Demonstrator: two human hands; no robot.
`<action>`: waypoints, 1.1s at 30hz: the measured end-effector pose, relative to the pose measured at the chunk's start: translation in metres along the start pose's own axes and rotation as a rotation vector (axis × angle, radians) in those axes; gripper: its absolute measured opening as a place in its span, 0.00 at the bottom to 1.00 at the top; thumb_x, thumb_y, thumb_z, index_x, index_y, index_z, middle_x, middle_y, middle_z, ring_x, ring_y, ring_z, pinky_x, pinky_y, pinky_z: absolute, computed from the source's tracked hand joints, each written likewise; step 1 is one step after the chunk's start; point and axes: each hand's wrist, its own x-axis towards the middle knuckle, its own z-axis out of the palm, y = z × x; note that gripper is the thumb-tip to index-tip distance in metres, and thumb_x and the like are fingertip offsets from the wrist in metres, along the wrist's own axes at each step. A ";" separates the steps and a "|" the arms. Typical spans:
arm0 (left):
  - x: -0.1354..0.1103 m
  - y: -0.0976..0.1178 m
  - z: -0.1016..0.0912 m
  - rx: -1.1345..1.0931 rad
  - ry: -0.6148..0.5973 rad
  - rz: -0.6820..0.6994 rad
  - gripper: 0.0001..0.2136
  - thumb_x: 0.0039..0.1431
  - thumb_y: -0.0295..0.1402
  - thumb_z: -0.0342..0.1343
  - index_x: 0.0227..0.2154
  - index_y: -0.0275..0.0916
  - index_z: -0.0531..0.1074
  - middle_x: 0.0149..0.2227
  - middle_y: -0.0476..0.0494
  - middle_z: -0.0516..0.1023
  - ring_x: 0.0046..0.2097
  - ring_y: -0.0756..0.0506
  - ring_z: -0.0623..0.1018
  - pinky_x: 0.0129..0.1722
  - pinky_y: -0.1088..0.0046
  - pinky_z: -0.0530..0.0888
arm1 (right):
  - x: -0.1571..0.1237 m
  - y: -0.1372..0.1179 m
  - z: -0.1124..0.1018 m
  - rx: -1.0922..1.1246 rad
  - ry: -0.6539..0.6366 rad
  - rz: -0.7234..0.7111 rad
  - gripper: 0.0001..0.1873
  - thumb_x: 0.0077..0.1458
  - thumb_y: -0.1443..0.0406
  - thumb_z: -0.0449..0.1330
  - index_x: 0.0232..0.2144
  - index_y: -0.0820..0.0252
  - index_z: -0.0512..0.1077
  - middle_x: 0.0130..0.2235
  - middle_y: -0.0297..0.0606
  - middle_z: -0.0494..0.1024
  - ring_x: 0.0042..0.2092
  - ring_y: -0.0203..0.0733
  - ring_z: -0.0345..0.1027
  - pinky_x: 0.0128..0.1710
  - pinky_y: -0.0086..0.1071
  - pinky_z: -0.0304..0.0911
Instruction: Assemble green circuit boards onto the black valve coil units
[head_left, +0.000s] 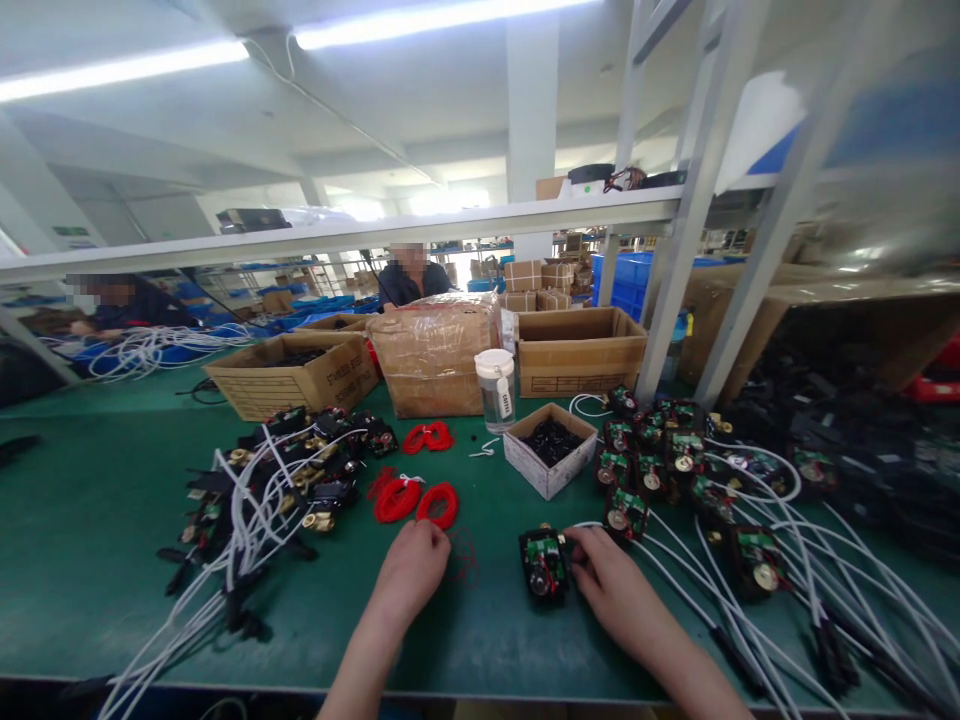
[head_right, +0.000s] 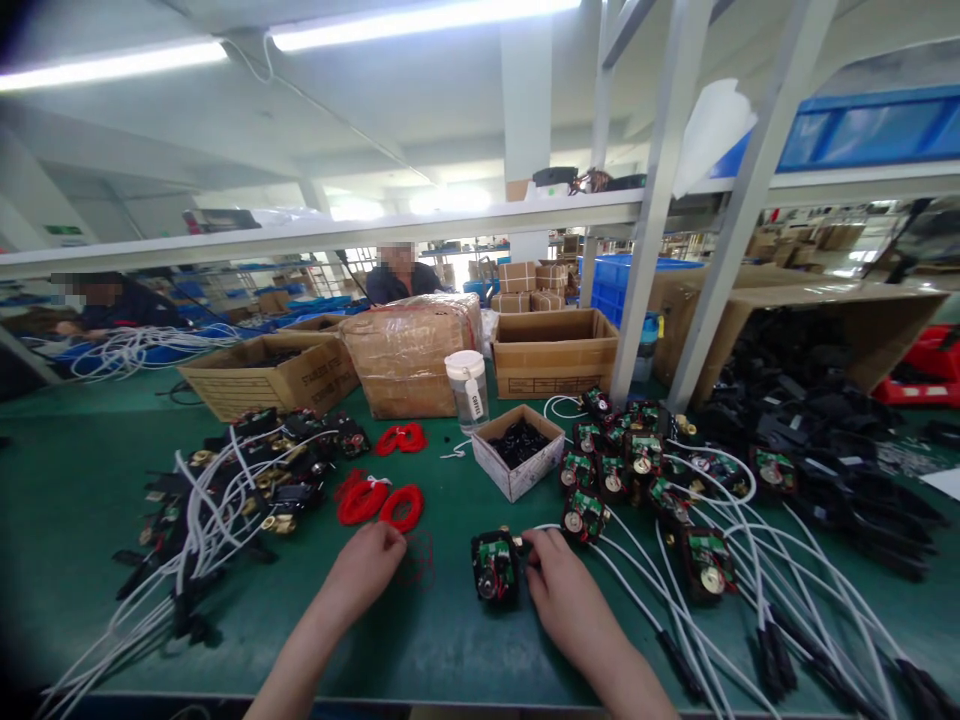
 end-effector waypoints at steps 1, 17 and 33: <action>-0.002 0.000 -0.003 -0.029 -0.006 0.014 0.11 0.61 0.26 0.48 0.29 0.37 0.76 0.36 0.37 0.81 0.43 0.41 0.79 0.43 0.70 0.69 | 0.000 -0.001 -0.001 0.003 -0.005 0.002 0.21 0.57 0.74 0.51 0.51 0.58 0.71 0.45 0.42 0.74 0.43 0.44 0.73 0.48 0.35 0.69; -0.057 0.039 -0.064 -0.542 -0.153 0.223 0.14 0.55 0.47 0.53 0.29 0.40 0.72 0.30 0.49 0.74 0.36 0.43 0.73 0.37 0.71 0.68 | -0.009 -0.057 -0.027 0.283 0.173 -0.128 0.12 0.65 0.67 0.52 0.46 0.57 0.73 0.41 0.39 0.73 0.41 0.42 0.70 0.43 0.34 0.66; -0.047 0.027 -0.056 -0.717 -0.113 0.231 0.15 0.58 0.46 0.58 0.35 0.39 0.78 0.36 0.45 0.80 0.42 0.40 0.77 0.44 0.67 0.71 | 0.061 -0.126 -0.012 0.440 -0.050 -0.279 0.06 0.52 0.74 0.66 0.28 0.60 0.76 0.30 0.29 0.69 0.34 0.35 0.65 0.34 0.28 0.58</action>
